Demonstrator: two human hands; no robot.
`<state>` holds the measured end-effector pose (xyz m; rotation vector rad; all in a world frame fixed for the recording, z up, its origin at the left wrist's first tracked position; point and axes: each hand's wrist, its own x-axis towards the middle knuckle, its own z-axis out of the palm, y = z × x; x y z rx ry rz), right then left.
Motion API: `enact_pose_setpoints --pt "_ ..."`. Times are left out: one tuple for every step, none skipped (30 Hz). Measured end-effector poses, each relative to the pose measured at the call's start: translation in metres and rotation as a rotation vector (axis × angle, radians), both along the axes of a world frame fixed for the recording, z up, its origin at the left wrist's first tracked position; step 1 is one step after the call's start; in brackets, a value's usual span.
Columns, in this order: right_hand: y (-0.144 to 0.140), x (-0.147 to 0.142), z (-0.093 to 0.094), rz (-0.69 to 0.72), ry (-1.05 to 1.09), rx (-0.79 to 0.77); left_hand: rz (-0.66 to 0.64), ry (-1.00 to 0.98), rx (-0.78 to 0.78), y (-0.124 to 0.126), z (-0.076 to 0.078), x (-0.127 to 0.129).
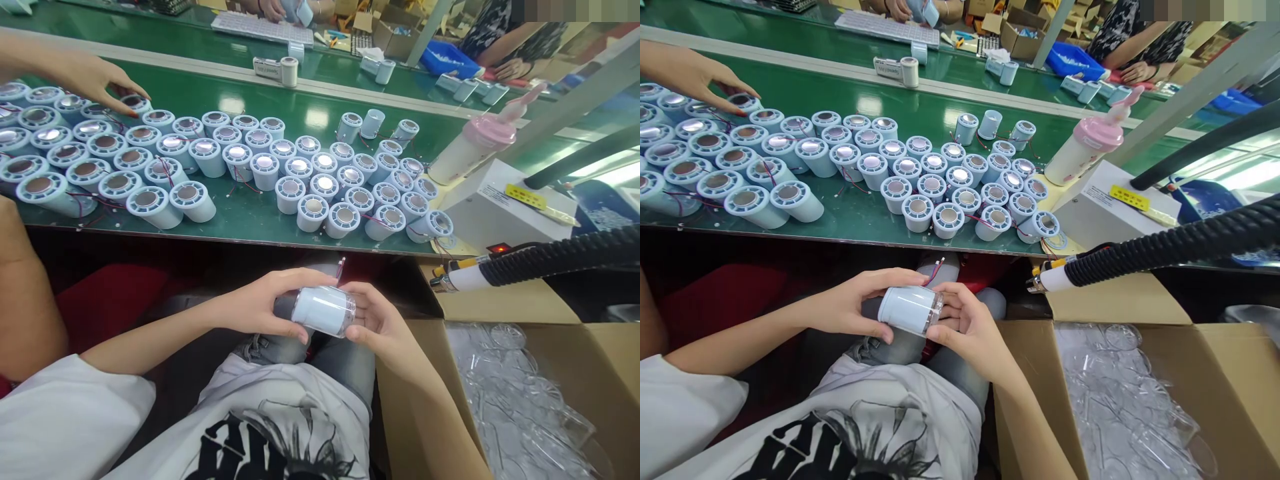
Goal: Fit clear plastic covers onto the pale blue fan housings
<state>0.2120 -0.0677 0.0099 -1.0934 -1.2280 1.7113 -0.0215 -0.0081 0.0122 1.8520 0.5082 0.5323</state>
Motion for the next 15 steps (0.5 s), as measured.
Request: enact_pose_setpoints --pt "0.000 -0.001 -0.001 -0.008 0.003 -0.019 -0.001 -0.002 0.009 0.000 0.000 0.000" --pt "0.000 -0.002 -0.002 -0.017 0.004 -0.037 -0.004 -0.005 0.018 0.000 -0.001 0.000" --pt "0.000 -0.002 -0.003 -0.027 0.009 -0.056 -0.007 -0.010 0.027 0.001 -0.002 0.000" --pt "0.001 -0.003 -0.003 -0.033 0.020 -0.078 -0.010 -0.015 0.036 0.001 -0.002 -0.001" --pt "0.001 -0.004 -0.004 -0.037 0.038 -0.101 -0.013 -0.021 0.043 0.001 -0.003 -0.001" --pt "0.001 -0.005 -0.005 -0.034 0.060 -0.128 -0.015 -0.027 0.049 0.001 -0.003 -0.001" --pt "0.001 -0.006 -0.006 -0.026 0.081 -0.159 -0.016 -0.031 0.054 0.002 -0.004 -0.001" --pt "0.001 -0.007 -0.006 -0.017 0.097 -0.190 -0.017 -0.036 0.059 0.002 -0.003 -0.001" --pt "0.002 -0.007 -0.006 -0.012 0.108 -0.223 -0.018 -0.042 0.064 0.002 -0.003 -0.001" --pt "0.002 -0.008 -0.006 -0.013 0.115 -0.253 -0.021 -0.050 0.072 0.002 -0.003 -0.001" --pt "0.002 -0.009 -0.006 -0.018 0.122 -0.281 -0.024 -0.055 0.079 0.003 -0.002 -0.001" --pt "0.003 -0.010 -0.005 -0.022 0.128 -0.307 -0.025 -0.060 0.085 0.003 -0.002 -0.001" --pt "0.003 -0.011 -0.005 -0.024 0.135 -0.331 -0.027 -0.063 0.091 0.003 -0.001 0.000" --pt "0.004 -0.012 -0.004 -0.021 0.144 -0.352 -0.027 -0.066 0.097 0.004 -0.001 0.000" --pt "0.004 -0.014 -0.004 -0.013 0.152 -0.373 -0.027 -0.070 0.105 0.004 -0.001 0.000"
